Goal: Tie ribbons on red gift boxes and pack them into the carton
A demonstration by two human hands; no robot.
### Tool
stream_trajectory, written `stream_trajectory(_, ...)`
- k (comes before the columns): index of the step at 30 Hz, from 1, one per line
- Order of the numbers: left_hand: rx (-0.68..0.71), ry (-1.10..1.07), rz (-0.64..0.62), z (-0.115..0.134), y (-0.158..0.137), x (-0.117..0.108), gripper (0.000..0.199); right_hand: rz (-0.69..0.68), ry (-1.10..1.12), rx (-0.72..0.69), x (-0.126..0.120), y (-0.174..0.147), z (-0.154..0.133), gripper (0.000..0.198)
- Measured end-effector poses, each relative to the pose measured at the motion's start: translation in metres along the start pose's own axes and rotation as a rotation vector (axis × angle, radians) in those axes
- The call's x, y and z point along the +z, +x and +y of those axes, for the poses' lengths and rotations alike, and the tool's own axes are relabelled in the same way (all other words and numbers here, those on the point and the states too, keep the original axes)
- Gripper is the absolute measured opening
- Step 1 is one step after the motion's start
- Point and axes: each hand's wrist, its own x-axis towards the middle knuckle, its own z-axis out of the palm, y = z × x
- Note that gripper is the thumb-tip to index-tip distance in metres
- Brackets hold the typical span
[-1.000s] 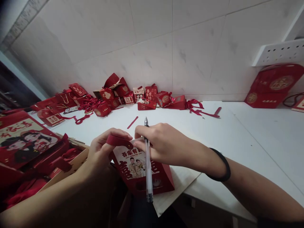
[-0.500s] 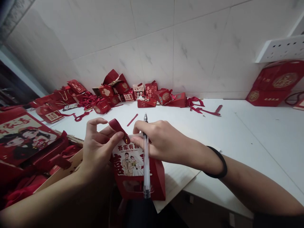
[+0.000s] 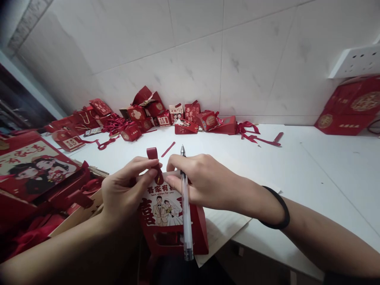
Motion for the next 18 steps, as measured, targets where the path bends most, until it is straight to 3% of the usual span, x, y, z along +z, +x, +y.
stream_trajectory(5, 0.017, 0.007, -0.006, 0.000, 0.000, 0.002, 0.026, 0.072, -0.036, -0.003, 0.003, 0.001, 0.000, 0.011)
stream_trajectory(11, 0.057, 0.024, -0.028, -0.002, -0.002, 0.001, 0.030, 0.104, 0.081, -0.018, 0.009, 0.005, 0.000, 0.012)
stream_trajectory(18, 0.078, 0.018, -0.066, -0.003, -0.002, 0.002, 0.039, 0.092, 0.145, 0.092, 0.011, 0.004, 0.000, 0.012)
